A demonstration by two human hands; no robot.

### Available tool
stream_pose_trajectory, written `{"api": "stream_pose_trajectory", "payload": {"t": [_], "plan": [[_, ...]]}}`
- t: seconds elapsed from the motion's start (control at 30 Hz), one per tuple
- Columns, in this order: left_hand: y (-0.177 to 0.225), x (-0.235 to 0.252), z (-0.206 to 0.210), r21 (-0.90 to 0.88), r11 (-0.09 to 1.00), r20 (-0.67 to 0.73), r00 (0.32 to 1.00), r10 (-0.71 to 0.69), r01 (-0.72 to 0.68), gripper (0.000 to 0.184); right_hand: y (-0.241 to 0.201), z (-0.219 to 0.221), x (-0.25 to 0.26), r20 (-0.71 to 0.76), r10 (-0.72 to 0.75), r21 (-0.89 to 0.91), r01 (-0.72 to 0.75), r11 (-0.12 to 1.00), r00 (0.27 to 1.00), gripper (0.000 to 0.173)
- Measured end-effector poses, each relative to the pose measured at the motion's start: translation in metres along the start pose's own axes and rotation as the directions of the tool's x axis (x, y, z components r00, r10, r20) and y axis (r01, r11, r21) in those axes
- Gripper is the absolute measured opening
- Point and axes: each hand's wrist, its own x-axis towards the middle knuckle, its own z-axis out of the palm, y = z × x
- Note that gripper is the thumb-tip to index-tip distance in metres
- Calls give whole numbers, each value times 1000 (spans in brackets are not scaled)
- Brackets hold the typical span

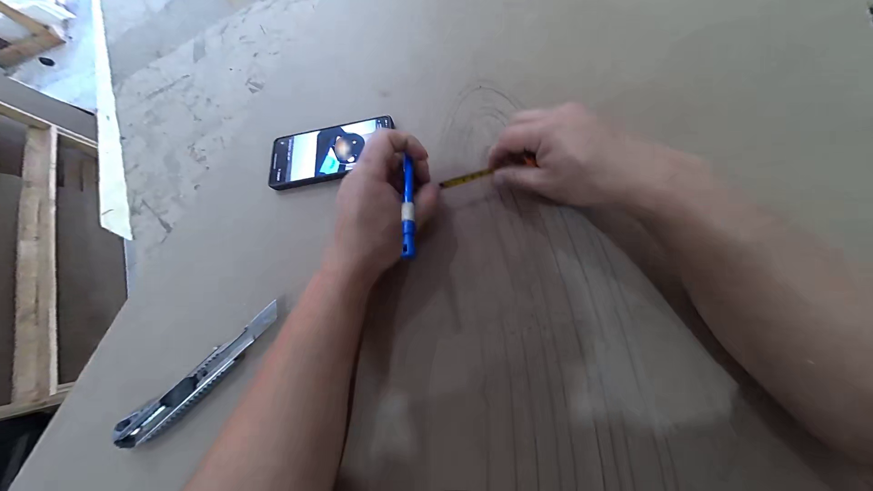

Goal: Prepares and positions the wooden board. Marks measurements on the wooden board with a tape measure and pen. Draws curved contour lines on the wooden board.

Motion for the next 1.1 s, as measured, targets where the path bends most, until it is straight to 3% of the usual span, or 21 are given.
{"api": "stream_pose_trajectory", "payload": {"t": [0.17,0.43,0.6,0.73,0.8,0.93,1.1], "plan": [[-6,5,8,127,991,-45,998,-47,52,32,3,-1,35,42,26,-86,-23,996,999,13],[-5,5,8,152,985,-62,995,-76,85,30,-11,-3,42,100,58,-116,-47,992,993,10],[-7,5,5,83,994,-43,997,-68,72,31,-15,-3,40,92,121,-99,-112,989,988,11],[-16,2,-6,-180,983,-74,996,-58,44,26,-17,-2,40,74,148,-103,-140,985,986,11],[-15,-2,-9,-247,963,-123,982,-140,107,28,-16,-2,39,70,146,-100,-139,985,987,12],[-6,-2,-11,-204,943,-104,952,-288,263,15,-16,-1,40,56,141,-104,-134,985,988,11],[-3,2,-6,-177,934,-129,934,-334,309,6,-15,-1,39,56,140,-92,-134,987,989,12]]}}
